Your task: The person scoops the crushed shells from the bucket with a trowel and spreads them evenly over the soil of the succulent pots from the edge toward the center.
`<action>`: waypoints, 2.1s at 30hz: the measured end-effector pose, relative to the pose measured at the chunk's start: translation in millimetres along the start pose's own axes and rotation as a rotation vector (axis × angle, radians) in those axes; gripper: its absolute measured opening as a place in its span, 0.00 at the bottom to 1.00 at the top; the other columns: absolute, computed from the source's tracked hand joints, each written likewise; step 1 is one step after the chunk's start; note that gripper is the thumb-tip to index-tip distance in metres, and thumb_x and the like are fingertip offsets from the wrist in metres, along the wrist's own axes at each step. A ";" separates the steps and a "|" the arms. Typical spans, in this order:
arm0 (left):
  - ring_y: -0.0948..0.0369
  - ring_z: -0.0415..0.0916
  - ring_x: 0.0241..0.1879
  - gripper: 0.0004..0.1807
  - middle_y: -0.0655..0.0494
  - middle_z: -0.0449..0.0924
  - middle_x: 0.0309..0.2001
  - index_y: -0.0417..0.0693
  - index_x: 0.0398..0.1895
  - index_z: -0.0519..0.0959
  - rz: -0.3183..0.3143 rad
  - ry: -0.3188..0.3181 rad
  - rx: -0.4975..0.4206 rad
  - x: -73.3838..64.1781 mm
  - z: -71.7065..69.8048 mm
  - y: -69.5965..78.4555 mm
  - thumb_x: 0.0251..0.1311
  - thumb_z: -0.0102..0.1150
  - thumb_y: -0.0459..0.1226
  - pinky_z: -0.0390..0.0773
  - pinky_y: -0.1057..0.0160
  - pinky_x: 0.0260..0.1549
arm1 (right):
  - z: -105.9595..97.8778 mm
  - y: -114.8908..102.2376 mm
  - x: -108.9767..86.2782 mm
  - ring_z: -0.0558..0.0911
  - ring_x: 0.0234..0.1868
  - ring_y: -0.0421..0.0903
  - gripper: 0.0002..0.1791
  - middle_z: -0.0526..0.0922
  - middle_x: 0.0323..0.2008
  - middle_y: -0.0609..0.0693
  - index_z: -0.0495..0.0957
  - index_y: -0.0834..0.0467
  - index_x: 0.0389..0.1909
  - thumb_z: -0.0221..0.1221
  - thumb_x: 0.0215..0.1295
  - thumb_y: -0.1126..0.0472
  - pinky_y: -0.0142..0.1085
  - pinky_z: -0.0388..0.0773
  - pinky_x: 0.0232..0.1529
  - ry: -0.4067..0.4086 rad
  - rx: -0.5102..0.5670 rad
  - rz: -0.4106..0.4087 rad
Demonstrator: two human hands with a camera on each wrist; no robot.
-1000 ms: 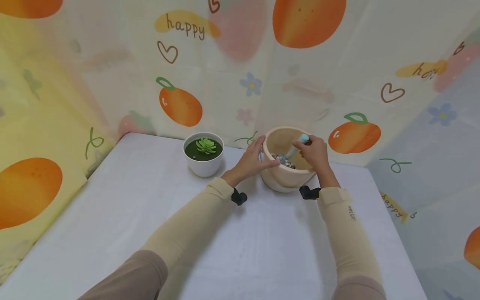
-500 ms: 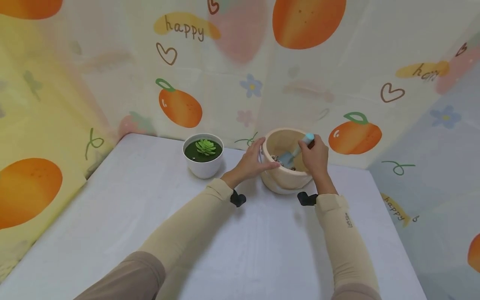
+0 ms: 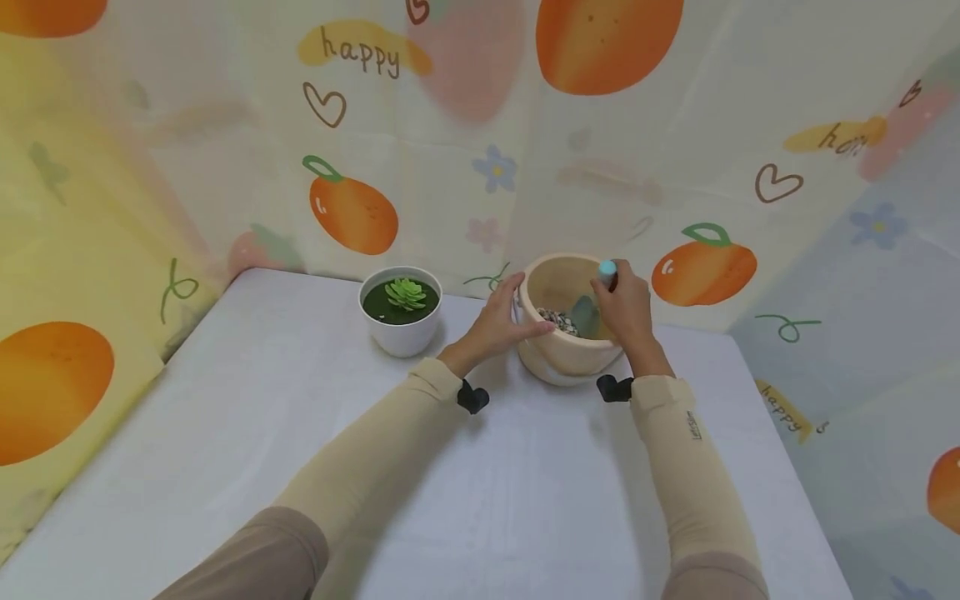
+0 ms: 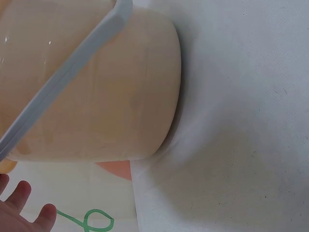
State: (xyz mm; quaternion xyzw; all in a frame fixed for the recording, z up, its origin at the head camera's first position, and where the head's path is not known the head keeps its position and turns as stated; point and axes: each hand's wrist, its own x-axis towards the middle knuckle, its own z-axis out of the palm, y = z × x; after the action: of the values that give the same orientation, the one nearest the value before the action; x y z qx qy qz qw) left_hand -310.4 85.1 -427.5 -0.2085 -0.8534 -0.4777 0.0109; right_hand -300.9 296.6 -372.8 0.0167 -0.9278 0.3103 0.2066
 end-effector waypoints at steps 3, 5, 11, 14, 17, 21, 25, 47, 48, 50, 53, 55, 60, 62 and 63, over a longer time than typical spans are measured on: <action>0.51 0.52 0.75 0.58 0.49 0.52 0.77 0.47 0.77 0.50 0.004 0.011 -0.003 -1.9 -1.2 1.5 0.49 0.70 0.58 0.58 0.40 0.69 | -2.4 -0.8 1.3 0.78 0.41 0.63 0.21 0.79 0.41 0.71 0.70 0.73 0.53 0.57 0.68 0.61 0.53 0.76 0.46 -0.050 -0.024 0.015; 0.51 0.53 0.75 0.57 0.49 0.52 0.77 0.46 0.76 0.50 0.003 0.011 0.002 -2.6 -1.9 2.3 0.49 0.70 0.58 0.58 0.40 0.69 | -3.5 -2.1 2.1 0.78 0.40 0.62 0.21 0.79 0.40 0.70 0.69 0.73 0.53 0.56 0.69 0.60 0.52 0.76 0.44 -0.077 -0.041 0.038; 0.53 0.52 0.75 0.57 0.51 0.52 0.77 0.47 0.76 0.50 -0.004 -0.004 0.004 -3.1 -0.5 3.1 0.49 0.70 0.58 0.58 0.41 0.69 | -1.9 -5.2 4.6 0.76 0.37 0.61 0.22 0.76 0.35 0.66 0.67 0.73 0.53 0.52 0.71 0.57 0.51 0.74 0.42 -0.116 -0.087 0.085; 0.54 0.52 0.75 0.57 0.51 0.52 0.77 0.48 0.77 0.50 -0.011 -0.007 0.006 -3.5 1.0 2.9 0.49 0.69 0.59 0.57 0.41 0.69 | -0.2 -4.4 4.7 0.75 0.37 0.62 0.22 0.75 0.34 0.65 0.67 0.73 0.53 0.50 0.72 0.56 0.54 0.73 0.43 -0.116 -0.086 0.117; 0.54 0.53 0.75 0.57 0.51 0.53 0.76 0.48 0.77 0.50 -0.013 -0.001 0.006 -4.2 2.2 2.9 0.49 0.70 0.59 0.57 0.41 0.69 | 0.4 -2.9 3.7 0.76 0.39 0.63 0.22 0.75 0.36 0.66 0.67 0.72 0.53 0.50 0.72 0.55 0.55 0.73 0.45 -0.110 -0.079 0.141; 0.54 0.53 0.75 0.57 0.51 0.54 0.76 0.48 0.76 0.51 -0.004 0.016 0.009 -3.1 2.1 2.6 0.48 0.70 0.59 0.58 0.41 0.68 | 0.5 -1.8 5.2 0.75 0.39 0.62 0.22 0.74 0.36 0.65 0.67 0.72 0.52 0.50 0.73 0.55 0.53 0.72 0.43 -0.087 -0.053 0.141; 0.54 0.53 0.75 0.57 0.52 0.54 0.76 0.48 0.76 0.51 0.001 0.019 0.002 -2.2 1.3 1.3 0.49 0.70 0.59 0.57 0.42 0.69 | 1.8 -1.3 8.1 0.73 0.36 0.59 0.22 0.72 0.34 0.63 0.67 0.73 0.50 0.51 0.73 0.55 0.49 0.70 0.41 -0.071 -0.032 0.141; 0.54 0.52 0.75 0.57 0.51 0.53 0.76 0.46 0.76 0.50 0.006 0.009 -0.015 -1.8 -3.4 2.9 0.50 0.70 0.57 0.56 0.41 0.69 | -2.5 -3.4 8.7 0.80 0.30 0.47 0.23 0.81 0.37 0.66 0.71 0.70 0.45 0.51 0.73 0.50 0.27 0.70 0.28 -0.137 0.051 0.142; 0.54 0.52 0.75 0.57 0.51 0.53 0.76 0.46 0.76 0.50 0.007 0.010 -0.018 -1.8 -3.4 3.1 0.50 0.70 0.57 0.56 0.41 0.69 | -2.8 -3.2 9.0 0.81 0.32 0.50 0.24 0.80 0.38 0.66 0.70 0.70 0.46 0.51 0.73 0.50 0.26 0.70 0.29 -0.151 0.061 0.148; 0.54 0.52 0.75 0.57 0.51 0.53 0.76 0.47 0.76 0.50 0.005 0.008 -0.015 -1.5 -3.1 3.1 0.50 0.70 0.57 0.56 0.41 0.69 | -3.3 -3.2 9.1 0.82 0.37 0.55 0.24 0.79 0.41 0.66 0.69 0.71 0.48 0.50 0.74 0.50 0.24 0.72 0.30 -0.185 0.097 0.169; 0.53 0.51 0.75 0.57 0.51 0.52 0.76 0.47 0.77 0.50 0.000 0.004 -0.014 -1.7 -1.8 2.2 0.49 0.70 0.57 0.56 0.41 0.70 | -2.8 -2.0 9.5 0.83 0.42 0.56 0.24 0.78 0.47 0.67 0.68 0.71 0.52 0.49 0.74 0.50 0.23 0.76 0.33 -0.237 0.162 0.201; 0.53 0.51 0.75 0.57 0.51 0.52 0.76 0.47 0.76 0.50 0.001 0.003 -0.009 -2.1 -0.6 1.5 0.49 0.70 0.57 0.56 0.41 0.70 | -2.2 -0.8 9.6 0.83 0.43 0.53 0.25 0.77 0.50 0.68 0.68 0.72 0.54 0.49 0.75 0.51 0.22 0.78 0.34 -0.263 0.210 0.218; 0.53 0.51 0.75 0.57 0.51 0.52 0.76 0.46 0.77 0.50 0.008 -0.007 -0.005 -3.2 2.3 0.1 0.49 0.70 0.58 0.56 0.40 0.69 | -1.3 1.7 9.4 0.83 0.38 0.42 0.25 0.76 0.54 0.71 0.67 0.73 0.55 0.49 0.74 0.53 0.23 0.81 0.36 -0.300 0.265 0.238; 0.53 0.51 0.75 0.57 0.51 0.52 0.77 0.47 0.77 0.49 0.008 -0.013 -0.005 -3.4 2.7 0.1 0.50 0.69 0.58 0.56 0.40 0.69 | -1.4 1.6 9.6 0.84 0.35 0.40 0.24 0.78 0.54 0.71 0.68 0.73 0.54 0.51 0.74 0.53 0.27 0.82 0.37 -0.310 0.239 0.241; 0.53 0.51 0.75 0.57 0.51 0.52 0.77 0.47 0.77 0.49 0.007 -0.014 -0.004 -3.3 2.5 0.3 0.50 0.69 0.58 0.56 0.40 0.69 | -1.3 1.3 9.9 0.84 0.35 0.40 0.24 0.78 0.53 0.71 0.68 0.73 0.54 0.51 0.73 0.54 0.30 0.83 0.39 -0.314 0.225 0.243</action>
State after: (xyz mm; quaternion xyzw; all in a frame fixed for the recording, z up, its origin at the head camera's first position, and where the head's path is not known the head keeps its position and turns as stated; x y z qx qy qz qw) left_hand -306.8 86.1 -429.4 -0.2149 -0.8518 -0.4777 0.0065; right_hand -309.7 299.4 -368.7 -0.0240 -0.9033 0.4279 0.0176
